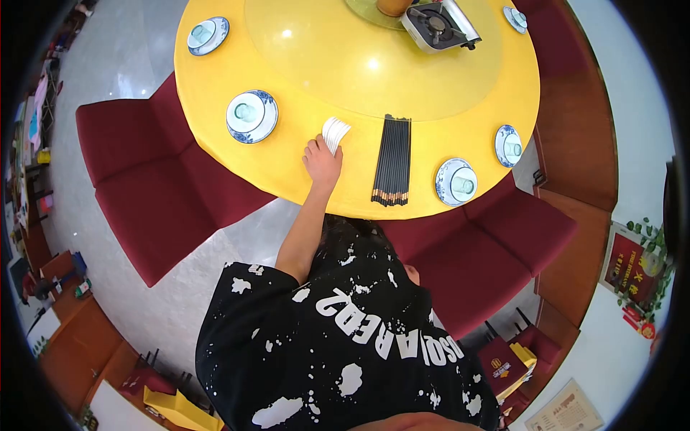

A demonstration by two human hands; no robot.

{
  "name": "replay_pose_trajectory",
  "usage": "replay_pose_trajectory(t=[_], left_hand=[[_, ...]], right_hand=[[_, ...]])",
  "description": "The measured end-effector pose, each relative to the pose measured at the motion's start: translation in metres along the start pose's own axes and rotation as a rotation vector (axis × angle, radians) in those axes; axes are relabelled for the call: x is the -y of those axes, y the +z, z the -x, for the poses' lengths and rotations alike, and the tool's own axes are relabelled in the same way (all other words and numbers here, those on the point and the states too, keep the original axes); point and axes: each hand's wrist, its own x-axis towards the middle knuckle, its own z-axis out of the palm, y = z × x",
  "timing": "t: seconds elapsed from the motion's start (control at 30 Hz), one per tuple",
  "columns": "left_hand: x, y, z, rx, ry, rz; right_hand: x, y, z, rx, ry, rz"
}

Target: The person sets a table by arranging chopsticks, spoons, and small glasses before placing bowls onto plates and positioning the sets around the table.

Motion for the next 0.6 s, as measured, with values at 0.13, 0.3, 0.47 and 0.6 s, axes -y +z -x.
replay_pose_trajectory(t=[0.13,0.3,0.47,0.6], left_hand=[[0.001,-0.002,0.01,-0.077,-0.004,0.004],[0.006,0.002,0.027,-0.02,-0.054,0.029],[0.019,0.01,0.061,-0.049,-0.01,0.072],[0.054,0.043,0.135,-0.123,0.129,-0.222]], right_hand=[[-0.022,-0.014,0.017,0.03,-0.097,0.114],[-0.028,-0.021,0.035,0.035,-0.256,0.196],[-0.044,-0.019,0.077,-0.039,0.093,-0.062],[-0.107,-0.023,0.096,-0.119,0.354,-0.288]])
